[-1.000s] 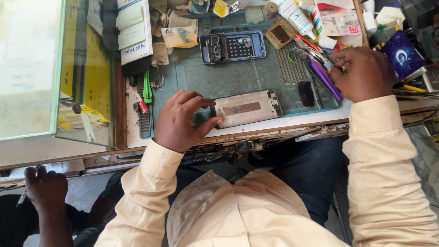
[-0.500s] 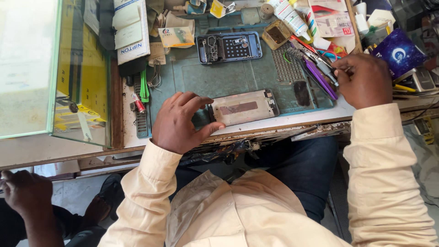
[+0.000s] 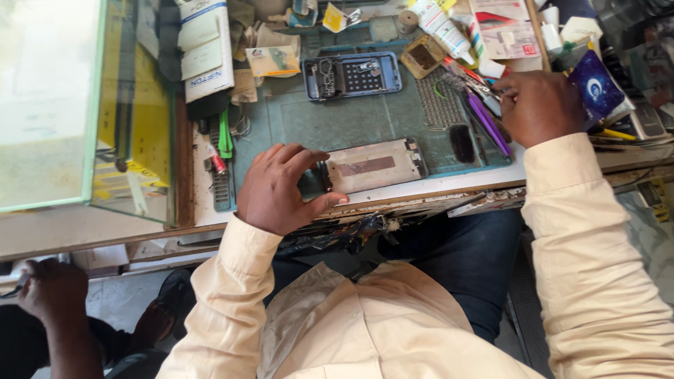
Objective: The person uses a metal spudger to pry and separate the back cover of a disassembled mobile phone. They work along the edges and corners of the device, applying pressure to release clips and adhesive. The phone remains on the workbench throughout the process.
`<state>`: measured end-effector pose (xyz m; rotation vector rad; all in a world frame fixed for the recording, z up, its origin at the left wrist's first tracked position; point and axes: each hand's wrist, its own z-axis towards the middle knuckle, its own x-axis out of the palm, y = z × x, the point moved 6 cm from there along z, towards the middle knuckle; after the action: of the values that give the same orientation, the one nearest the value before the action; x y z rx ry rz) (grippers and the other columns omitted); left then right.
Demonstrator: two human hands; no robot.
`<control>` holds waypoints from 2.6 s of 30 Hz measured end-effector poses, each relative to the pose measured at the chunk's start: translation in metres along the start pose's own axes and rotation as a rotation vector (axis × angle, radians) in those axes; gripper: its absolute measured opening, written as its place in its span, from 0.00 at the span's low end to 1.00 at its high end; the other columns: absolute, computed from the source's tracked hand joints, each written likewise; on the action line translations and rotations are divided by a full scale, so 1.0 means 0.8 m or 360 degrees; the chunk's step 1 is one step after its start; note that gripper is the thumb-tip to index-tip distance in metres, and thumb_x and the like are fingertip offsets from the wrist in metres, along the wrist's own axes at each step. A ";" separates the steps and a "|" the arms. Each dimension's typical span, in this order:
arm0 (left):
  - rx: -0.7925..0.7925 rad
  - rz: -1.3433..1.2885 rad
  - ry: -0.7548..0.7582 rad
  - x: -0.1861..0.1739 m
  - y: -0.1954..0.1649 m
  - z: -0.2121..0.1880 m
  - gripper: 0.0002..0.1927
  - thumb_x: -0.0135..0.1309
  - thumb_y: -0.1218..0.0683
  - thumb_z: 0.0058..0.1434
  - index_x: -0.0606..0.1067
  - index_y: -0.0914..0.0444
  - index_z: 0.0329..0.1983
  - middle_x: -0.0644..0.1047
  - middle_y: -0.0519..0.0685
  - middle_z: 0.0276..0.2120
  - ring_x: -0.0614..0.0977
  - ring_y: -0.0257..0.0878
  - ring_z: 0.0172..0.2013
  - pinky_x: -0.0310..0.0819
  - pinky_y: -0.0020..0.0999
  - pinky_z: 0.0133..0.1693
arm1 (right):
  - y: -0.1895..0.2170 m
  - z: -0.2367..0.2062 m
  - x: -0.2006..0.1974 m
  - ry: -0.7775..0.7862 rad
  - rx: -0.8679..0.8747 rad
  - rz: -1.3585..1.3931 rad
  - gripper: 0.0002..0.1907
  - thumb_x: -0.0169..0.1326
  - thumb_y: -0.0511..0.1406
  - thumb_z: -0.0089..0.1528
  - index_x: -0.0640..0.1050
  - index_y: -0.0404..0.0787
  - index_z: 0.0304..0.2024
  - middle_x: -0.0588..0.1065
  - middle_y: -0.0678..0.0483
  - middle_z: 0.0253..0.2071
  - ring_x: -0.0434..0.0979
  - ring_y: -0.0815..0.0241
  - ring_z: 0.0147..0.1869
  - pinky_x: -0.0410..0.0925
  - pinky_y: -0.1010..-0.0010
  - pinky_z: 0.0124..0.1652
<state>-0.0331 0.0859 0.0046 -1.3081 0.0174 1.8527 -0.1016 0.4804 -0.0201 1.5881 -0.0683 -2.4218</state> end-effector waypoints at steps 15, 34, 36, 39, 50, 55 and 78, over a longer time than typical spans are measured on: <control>-0.0017 0.0000 0.0015 -0.001 0.002 -0.001 0.35 0.70 0.33 0.46 0.81 0.62 0.47 0.79 0.50 0.37 0.78 0.51 0.42 0.69 0.46 0.46 | 0.068 -0.014 -0.090 -0.0675 -0.0329 0.0237 0.18 0.58 0.18 0.57 0.82 0.32 0.49 0.76 0.46 0.40 0.78 0.54 0.41 0.70 0.67 0.44; -0.0016 0.0064 -0.0050 -0.001 0.000 -0.006 0.34 0.71 0.33 0.43 0.82 0.60 0.44 0.80 0.48 0.38 0.79 0.49 0.41 0.69 0.43 0.45 | 0.140 -0.026 -0.087 -0.0285 -0.0143 0.1090 0.12 0.60 0.25 0.68 0.78 0.33 0.54 0.75 0.50 0.43 0.79 0.65 0.46 0.76 0.75 0.46; -0.0036 0.0087 -0.0027 0.001 0.000 -0.005 0.34 0.71 0.32 0.43 0.82 0.60 0.43 0.80 0.48 0.38 0.79 0.49 0.42 0.68 0.43 0.44 | 0.133 -0.027 -0.069 -0.0237 -0.0165 0.1058 0.08 0.62 0.25 0.70 0.79 0.32 0.51 0.76 0.49 0.43 0.80 0.65 0.46 0.77 0.74 0.47; -0.0048 0.0125 -0.0025 0.002 -0.001 -0.007 0.34 0.71 0.32 0.43 0.82 0.60 0.43 0.80 0.48 0.38 0.78 0.48 0.42 0.67 0.43 0.44 | 0.132 -0.032 -0.047 -0.0219 -0.0247 0.0910 0.05 0.62 0.24 0.71 0.80 0.31 0.48 0.78 0.47 0.44 0.82 0.64 0.46 0.77 0.71 0.48; -0.0080 0.0196 -0.0077 0.000 -0.010 -0.009 0.35 0.71 0.32 0.43 0.82 0.60 0.45 0.79 0.49 0.41 0.78 0.49 0.45 0.66 0.43 0.44 | 0.092 -0.028 -0.026 -0.0315 0.0436 0.2226 0.10 0.55 0.31 0.78 0.77 0.33 0.60 0.81 0.44 0.49 0.83 0.57 0.42 0.78 0.69 0.39; -0.0077 0.0191 -0.0033 0.005 -0.006 -0.007 0.35 0.72 0.33 0.43 0.82 0.61 0.46 0.80 0.48 0.43 0.78 0.49 0.46 0.67 0.43 0.46 | 0.097 -0.045 -0.008 -0.0083 0.0479 0.2493 0.21 0.60 0.33 0.68 0.74 0.38 0.63 0.78 0.46 0.58 0.83 0.57 0.54 0.78 0.66 0.48; -0.0091 0.0131 -0.0023 0.007 0.004 -0.004 0.33 0.73 0.35 0.41 0.83 0.60 0.44 0.82 0.44 0.46 0.78 0.46 0.45 0.66 0.41 0.45 | 0.119 -0.051 0.042 0.0160 0.0228 0.1709 0.07 0.59 0.27 0.68 0.80 0.30 0.47 0.82 0.48 0.43 0.84 0.63 0.47 0.76 0.74 0.50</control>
<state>-0.0331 0.0860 -0.0021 -1.3511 0.0106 1.9445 -0.0602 0.3845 -0.0506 1.2174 -0.8459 -1.5046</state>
